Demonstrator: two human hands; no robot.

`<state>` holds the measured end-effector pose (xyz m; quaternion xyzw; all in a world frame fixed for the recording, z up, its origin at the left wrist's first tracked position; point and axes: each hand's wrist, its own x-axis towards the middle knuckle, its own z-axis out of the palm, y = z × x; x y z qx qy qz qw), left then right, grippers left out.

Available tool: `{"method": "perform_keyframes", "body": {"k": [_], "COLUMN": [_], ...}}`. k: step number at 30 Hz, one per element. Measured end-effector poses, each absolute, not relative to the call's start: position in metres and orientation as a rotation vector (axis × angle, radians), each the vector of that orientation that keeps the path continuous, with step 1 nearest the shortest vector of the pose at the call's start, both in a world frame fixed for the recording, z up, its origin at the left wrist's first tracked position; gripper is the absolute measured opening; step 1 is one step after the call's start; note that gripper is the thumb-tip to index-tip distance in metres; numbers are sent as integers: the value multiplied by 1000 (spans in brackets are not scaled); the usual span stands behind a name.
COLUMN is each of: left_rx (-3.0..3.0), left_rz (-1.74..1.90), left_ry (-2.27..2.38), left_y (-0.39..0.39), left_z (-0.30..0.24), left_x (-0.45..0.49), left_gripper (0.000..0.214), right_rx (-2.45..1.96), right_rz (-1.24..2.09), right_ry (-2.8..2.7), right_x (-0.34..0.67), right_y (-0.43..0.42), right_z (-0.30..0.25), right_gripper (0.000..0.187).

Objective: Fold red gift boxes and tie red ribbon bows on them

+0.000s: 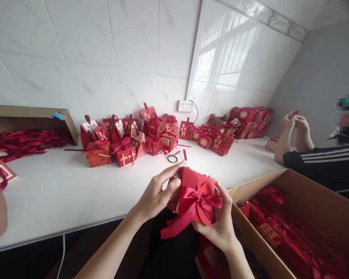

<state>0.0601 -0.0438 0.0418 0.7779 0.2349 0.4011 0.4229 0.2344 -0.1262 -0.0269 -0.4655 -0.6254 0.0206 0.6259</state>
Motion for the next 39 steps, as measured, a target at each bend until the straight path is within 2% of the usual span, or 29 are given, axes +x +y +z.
{"method": "perform_keyframes", "body": {"k": [5,10,13,17,20,25,29,32,35,37,39], "left_rx": [1933,1991,2018,2030,2042,2013,2026,2126,2233,2273,2298], "left_rz": [909,854,925,1064,1151,1138,1117,1111,1097,1083,1078], "left_ry": [715,869,899,922,918,994,982,914,856,835,823], "left_y": [0,50,75,101,113,120,118,115,113,112,111], "left_z": [8,-34,-51,-66,-72,-76,-76,-76,-77,-78,-78], "left_x": [66,70,76,84,80,68,69,71,72,72,72], "left_gripper": [49,34,30,25,20,18,18,18,19,19,19], "right_rx": [-1104,-883,-686,-565,-484,-471,-629,-940,-1451,-1677,-1756], "right_rz": [435,930,1195,1432,1484,1469,1348,860,212,45,61], "right_ry": [-1006,-572,-412,-307,-256,-173,-332,-494,-668,-764,-821], "right_x": [259,267,265,269,276,277,281,298,319,328,330], "right_y": [-96,-60,-43,-20,-1,24,49,79,118,144,170], "right_z": [-25,-4,11,21,22,27,25,17,9,6,5], "right_gripper": [79,47,38,36,39,41,42,50,69,75,75]}}
